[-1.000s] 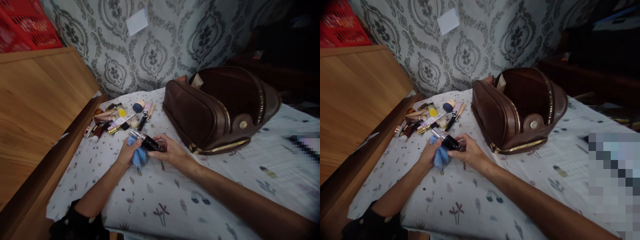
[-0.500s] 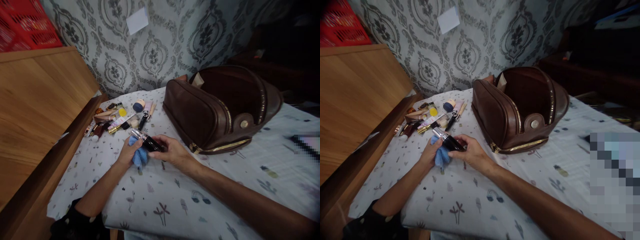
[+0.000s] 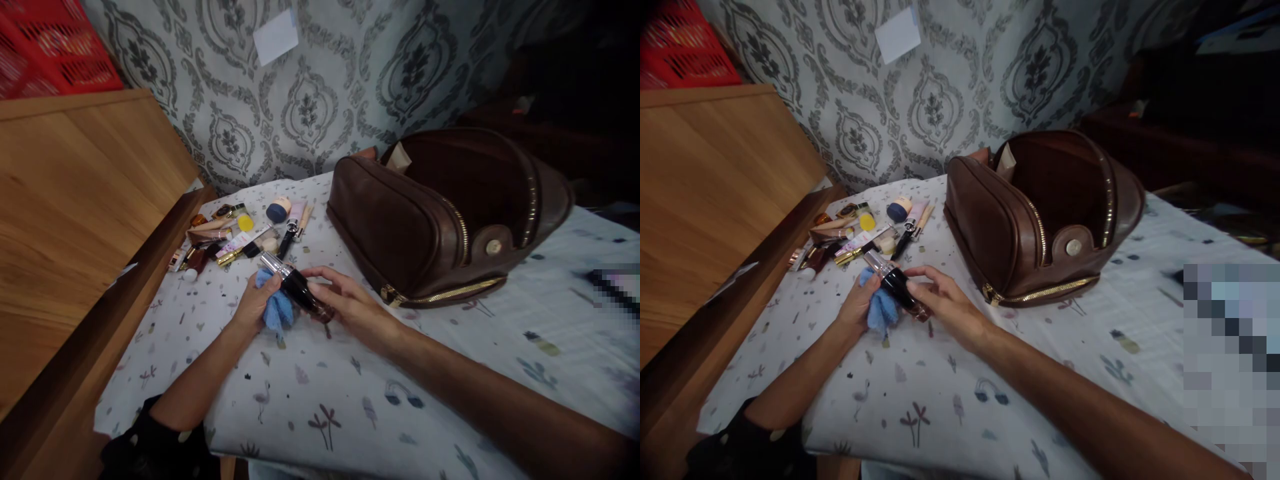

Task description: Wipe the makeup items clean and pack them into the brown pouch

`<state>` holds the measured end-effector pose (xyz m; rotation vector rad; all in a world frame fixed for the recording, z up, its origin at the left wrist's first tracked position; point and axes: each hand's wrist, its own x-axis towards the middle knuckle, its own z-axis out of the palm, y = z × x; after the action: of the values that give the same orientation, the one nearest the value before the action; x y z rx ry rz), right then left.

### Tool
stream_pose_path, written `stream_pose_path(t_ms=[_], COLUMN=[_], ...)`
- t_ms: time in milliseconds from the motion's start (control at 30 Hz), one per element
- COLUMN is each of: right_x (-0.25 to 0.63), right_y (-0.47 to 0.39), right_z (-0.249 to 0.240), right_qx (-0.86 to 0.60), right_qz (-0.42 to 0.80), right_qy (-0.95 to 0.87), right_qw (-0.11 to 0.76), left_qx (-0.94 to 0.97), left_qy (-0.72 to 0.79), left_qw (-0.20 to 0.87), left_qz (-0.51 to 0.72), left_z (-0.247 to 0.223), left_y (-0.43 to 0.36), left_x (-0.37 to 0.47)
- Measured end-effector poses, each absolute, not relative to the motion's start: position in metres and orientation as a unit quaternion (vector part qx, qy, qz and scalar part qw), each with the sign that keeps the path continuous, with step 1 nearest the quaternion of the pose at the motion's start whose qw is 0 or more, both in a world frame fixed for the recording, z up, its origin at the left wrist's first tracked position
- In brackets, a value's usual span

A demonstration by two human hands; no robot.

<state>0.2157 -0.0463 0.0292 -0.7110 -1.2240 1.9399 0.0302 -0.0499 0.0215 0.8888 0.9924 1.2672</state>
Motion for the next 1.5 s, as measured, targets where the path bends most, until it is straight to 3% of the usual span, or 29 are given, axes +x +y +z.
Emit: stream_pose_path(t_ms=[100, 333, 633, 833, 1133, 1367, 1500], right_x=[0.215, 0.212, 0.214, 0.211, 0.214, 0.210, 0.208], right_y=[-0.048, -0.049, -0.050, -0.049, -0.048, -0.046, -0.047], right_z=[0.031, 0.032, 0.035, 0.031, 0.031, 0.026, 0.019], right_qx=[-0.265, -0.304, -0.250, -0.299, -0.285, -0.252, -0.303], right_qz=[0.782, 0.703, 0.802, 0.730, 0.729, 0.723, 0.671], right_qy=[-0.442, -0.509, -0.426, -0.496, -0.518, -0.535, -0.599], right_qw=[0.350, 0.394, 0.336, 0.363, 0.346, 0.355, 0.316], left_qx=[0.389, 0.384, 0.385, 0.386, 0.369, 0.447, 0.431], left_qy=[0.429, 0.433, 0.436, 0.427, 0.447, 0.396, 0.371], left_qw=[0.607, 0.569, 0.609, 0.580, 0.585, 0.635, 0.667], left_qz=[0.544, 0.584, 0.539, 0.577, 0.568, 0.490, 0.481], left_z=[0.022, 0.025, 0.027, 0.028, 0.021, 0.023, 0.027], left_y=[-0.050, -0.049, -0.050, -0.049, -0.048, -0.058, -0.059], left_x=[0.031, 0.034, 0.032, 0.034, 0.029, 0.038, 0.041])
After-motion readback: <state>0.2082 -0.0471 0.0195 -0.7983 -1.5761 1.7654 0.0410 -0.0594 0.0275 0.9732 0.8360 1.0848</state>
